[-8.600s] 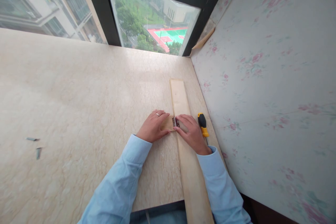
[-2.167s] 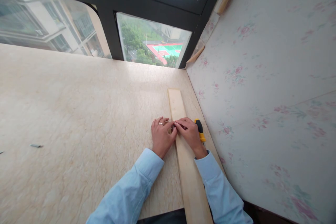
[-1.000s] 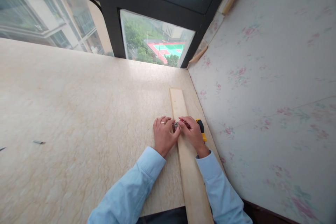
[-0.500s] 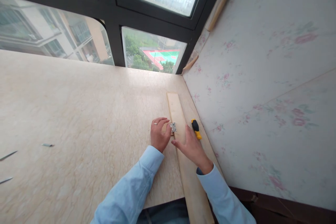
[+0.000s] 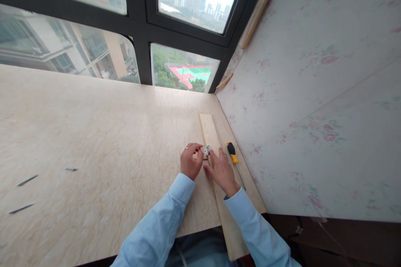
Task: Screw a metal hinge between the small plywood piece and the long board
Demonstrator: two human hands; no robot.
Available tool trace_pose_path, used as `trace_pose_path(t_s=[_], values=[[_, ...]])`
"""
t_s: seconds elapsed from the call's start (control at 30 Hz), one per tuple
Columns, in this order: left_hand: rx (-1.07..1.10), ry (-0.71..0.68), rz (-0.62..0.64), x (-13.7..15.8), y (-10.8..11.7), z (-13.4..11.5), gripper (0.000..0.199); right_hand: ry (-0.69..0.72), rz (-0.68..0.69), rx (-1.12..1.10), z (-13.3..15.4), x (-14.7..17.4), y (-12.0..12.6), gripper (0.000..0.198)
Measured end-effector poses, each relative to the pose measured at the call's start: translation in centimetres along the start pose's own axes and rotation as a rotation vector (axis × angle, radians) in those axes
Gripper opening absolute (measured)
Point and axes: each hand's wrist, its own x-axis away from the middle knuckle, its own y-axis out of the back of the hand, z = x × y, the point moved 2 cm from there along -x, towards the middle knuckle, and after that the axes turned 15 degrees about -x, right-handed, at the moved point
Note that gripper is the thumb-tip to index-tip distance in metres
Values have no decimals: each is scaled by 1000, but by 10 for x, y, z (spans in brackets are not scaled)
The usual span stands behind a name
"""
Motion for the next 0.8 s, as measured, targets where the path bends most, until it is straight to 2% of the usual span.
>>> trace_pose_path(t_s=[0.43, 0.6, 0.8], values=[[-45, 28, 82, 5, -7, 9, 19, -17, -4, 48, 13, -5, 9, 49], [-42, 11, 99, 6, -7, 8, 18, -12, -13, 22, 9, -4, 8, 47], [56, 72, 190, 7, -9, 1, 20, -10, -42, -53, 0, -5, 6, 48]])
